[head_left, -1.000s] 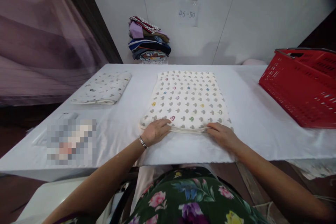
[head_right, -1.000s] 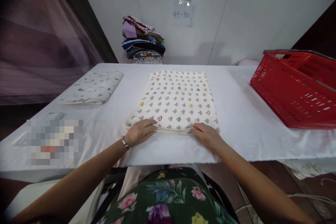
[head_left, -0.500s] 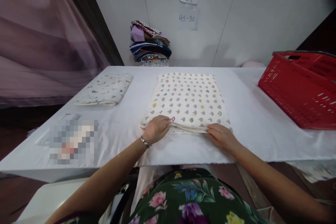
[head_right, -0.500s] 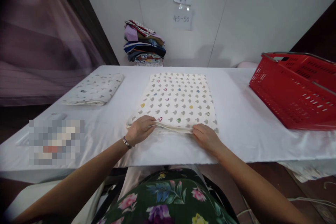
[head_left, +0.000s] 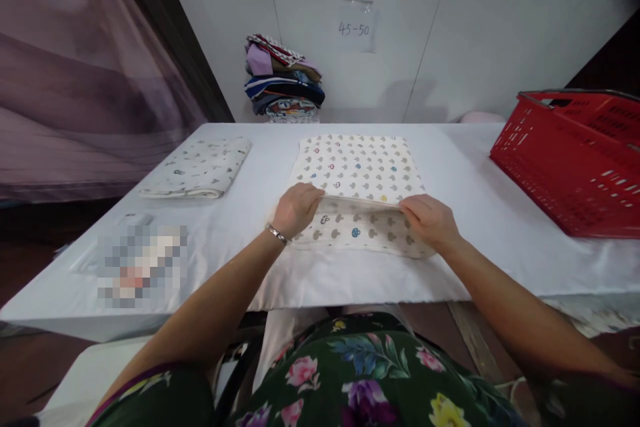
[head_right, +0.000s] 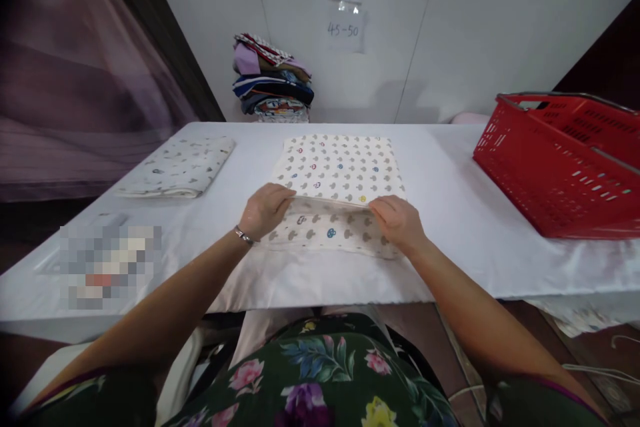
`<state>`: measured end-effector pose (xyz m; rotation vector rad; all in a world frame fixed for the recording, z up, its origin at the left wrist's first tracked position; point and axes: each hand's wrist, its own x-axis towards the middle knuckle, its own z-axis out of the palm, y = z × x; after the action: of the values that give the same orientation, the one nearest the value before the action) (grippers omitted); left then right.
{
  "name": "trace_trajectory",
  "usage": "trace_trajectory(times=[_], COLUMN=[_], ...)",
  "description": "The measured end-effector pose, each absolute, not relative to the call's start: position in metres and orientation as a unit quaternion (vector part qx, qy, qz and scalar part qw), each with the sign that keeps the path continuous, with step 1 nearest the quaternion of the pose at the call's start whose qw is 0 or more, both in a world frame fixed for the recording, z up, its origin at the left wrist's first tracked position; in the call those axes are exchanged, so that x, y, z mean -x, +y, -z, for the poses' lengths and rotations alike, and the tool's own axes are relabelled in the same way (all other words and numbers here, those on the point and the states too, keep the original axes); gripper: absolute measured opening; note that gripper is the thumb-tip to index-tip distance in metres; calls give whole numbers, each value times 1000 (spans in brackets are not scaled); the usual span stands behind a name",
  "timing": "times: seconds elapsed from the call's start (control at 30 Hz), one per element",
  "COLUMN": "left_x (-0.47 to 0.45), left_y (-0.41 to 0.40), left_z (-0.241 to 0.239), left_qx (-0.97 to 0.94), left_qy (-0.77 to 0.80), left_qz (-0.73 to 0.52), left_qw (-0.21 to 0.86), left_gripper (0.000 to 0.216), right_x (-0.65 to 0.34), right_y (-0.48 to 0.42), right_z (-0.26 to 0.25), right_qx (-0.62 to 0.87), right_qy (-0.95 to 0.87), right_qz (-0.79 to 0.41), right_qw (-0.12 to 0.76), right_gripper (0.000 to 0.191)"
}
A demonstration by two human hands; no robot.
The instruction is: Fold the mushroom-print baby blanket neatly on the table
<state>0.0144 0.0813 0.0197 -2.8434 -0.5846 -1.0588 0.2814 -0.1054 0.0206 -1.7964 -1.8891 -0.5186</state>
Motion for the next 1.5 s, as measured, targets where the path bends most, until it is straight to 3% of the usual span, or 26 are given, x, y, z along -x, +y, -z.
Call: trace_trajectory(times=[0.07, 0.27, 0.73, 1.07, 1.3, 1.5], left_x=[-13, 7, 20, 16, 10, 10], left_y=[78, 49, 39, 38, 40, 42], left_z=[-23, 22, 28, 21, 22, 38], left_qx=[925, 977, 981, 983, 970, 970], left_qy=[-155, -63, -112, -130, -177, -177], left_qz=[337, 194, 151, 132, 167, 164], left_qw=[79, 67, -39, 8, -23, 26], left_gripper=[19, 19, 20, 25, 24, 23], right_x=[-279, -266, -265, -262, -272, -278], right_y=[-109, -132, -141, -143, -142, -138], right_z=[-17, 26, 25, 21, 24, 27], right_qx=[624, 600, 599, 610, 647, 667], right_qy=[-706, -790, -797, -791, -759, -740], right_qz=[225, 93, 29, 11, -33, -30], right_qw=[248, 86, 68, 36, 66, 82], right_gripper=[20, 22, 27, 36, 43, 46])
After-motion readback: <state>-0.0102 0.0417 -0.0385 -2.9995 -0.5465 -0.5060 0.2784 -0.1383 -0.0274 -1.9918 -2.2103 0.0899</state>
